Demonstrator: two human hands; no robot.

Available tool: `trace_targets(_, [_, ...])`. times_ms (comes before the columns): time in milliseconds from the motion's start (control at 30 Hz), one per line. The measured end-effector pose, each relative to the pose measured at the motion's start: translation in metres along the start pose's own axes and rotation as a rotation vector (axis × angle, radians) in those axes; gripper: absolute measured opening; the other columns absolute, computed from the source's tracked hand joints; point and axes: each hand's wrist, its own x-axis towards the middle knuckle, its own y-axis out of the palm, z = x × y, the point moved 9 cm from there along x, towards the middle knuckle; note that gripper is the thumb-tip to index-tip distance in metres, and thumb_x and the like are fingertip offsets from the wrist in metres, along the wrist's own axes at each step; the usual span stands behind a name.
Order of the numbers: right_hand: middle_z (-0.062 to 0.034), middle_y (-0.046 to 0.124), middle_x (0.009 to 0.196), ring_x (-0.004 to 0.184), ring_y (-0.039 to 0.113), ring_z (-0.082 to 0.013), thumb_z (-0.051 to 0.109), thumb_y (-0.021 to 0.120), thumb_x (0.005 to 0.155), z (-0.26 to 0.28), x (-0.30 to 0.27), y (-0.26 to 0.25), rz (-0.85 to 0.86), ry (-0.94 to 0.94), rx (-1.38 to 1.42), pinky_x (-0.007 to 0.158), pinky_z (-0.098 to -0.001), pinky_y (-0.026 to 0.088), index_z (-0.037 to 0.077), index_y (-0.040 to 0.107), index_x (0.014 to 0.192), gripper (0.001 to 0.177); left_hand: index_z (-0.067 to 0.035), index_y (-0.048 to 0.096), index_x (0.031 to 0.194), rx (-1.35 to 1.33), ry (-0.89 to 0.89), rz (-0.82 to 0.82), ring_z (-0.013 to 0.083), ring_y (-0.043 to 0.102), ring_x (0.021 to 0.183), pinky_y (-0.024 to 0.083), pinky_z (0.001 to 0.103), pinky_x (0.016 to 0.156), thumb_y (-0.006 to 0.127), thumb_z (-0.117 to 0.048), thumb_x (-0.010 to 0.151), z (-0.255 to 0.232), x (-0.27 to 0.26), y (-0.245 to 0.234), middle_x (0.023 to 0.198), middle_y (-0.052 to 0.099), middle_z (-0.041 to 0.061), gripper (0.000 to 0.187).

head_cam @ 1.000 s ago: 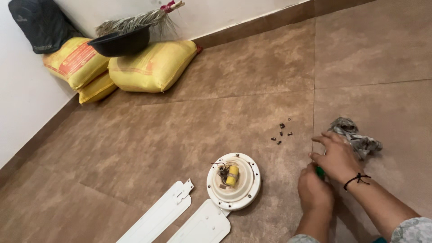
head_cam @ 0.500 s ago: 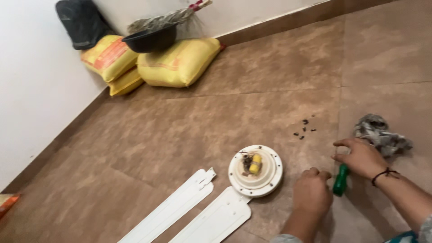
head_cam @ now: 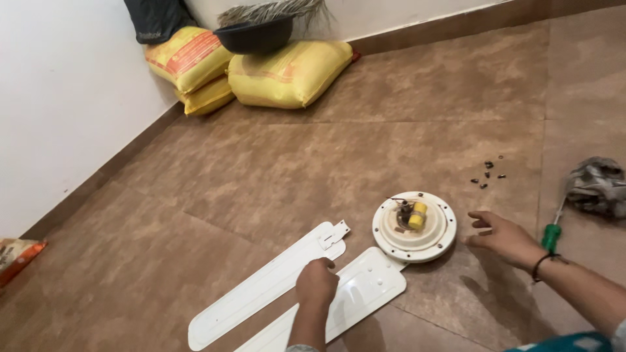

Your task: The person sits on the floor and uses a screwdriver to attach a white fan blade to the motor housing. They align the blade, insert screws, and tighten them to secure the blade in place.

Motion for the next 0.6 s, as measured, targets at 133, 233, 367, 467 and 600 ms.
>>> trace_targets(133, [-0.0162,0.063,0.137,0.107,0.068,-0.0320,0.029,0.076,0.087,-0.019,0.000,0.042,0.033,0.329,0.347,0.088,-0.0474,0.061,0.011,0.033,0.159,0.086,-0.022,0.075,0.118,-0.139,0.058,0.050,0.0270,0.068,0.113,0.053,0.041,0.098,0.080,-0.021,0.080,-0.027,-0.001,0.017,0.117,0.074,0.010,0.038])
trace_targets(233, [-0.0194,0.067,0.131,0.100,0.070,-0.0328,0.032,0.073,0.088,-0.018,-0.003,0.063,0.035,0.382,0.540,0.088,-0.0472,0.061,0.009,0.037,0.158,0.081,-0.022,0.070,0.128,-0.211,0.142,0.119,0.0266,0.069,0.112,0.053,0.040,0.097,0.079,-0.022,0.081,-0.059,-0.004,0.041,0.115,0.075,0.010,0.048])
trace_targets(367, [-0.0213,0.068,0.126,0.101,0.069,-0.0286,0.040,0.065,0.092,-0.023,0.001,0.074,0.109,0.486,0.654,0.091,-0.0427,0.061,0.007,0.049,0.151,0.070,-0.019,0.059,0.139,-0.098,0.259,0.136,0.0277,0.051,0.130,0.043,0.043,0.106,0.082,-0.019,0.078,-0.087,-0.007,0.064,0.137,0.059,0.008,0.065])
trace_targets(467, [-0.0175,0.067,0.128,0.107,0.068,-0.0283,0.037,0.064,0.093,-0.021,0.004,0.077,0.134,0.500,0.695,0.094,-0.0423,0.060,0.005,0.052,0.147,0.064,-0.016,0.052,0.145,0.011,0.258,0.117,0.0290,0.045,0.135,0.037,0.046,0.112,0.084,-0.023,0.079,-0.084,0.000,0.074,0.144,0.052,0.008,0.074])
trace_targets(600, [-0.0185,0.066,0.131,0.113,0.069,-0.0286,0.033,0.062,0.094,-0.022,0.004,0.080,0.154,0.531,0.708,0.099,-0.0417,0.060,-0.001,0.049,0.145,0.063,-0.015,0.046,0.148,0.063,0.176,0.135,0.0301,0.045,0.135,0.037,0.047,0.112,0.086,-0.029,0.080,-0.061,0.015,0.080,0.145,0.049,0.009,0.081])
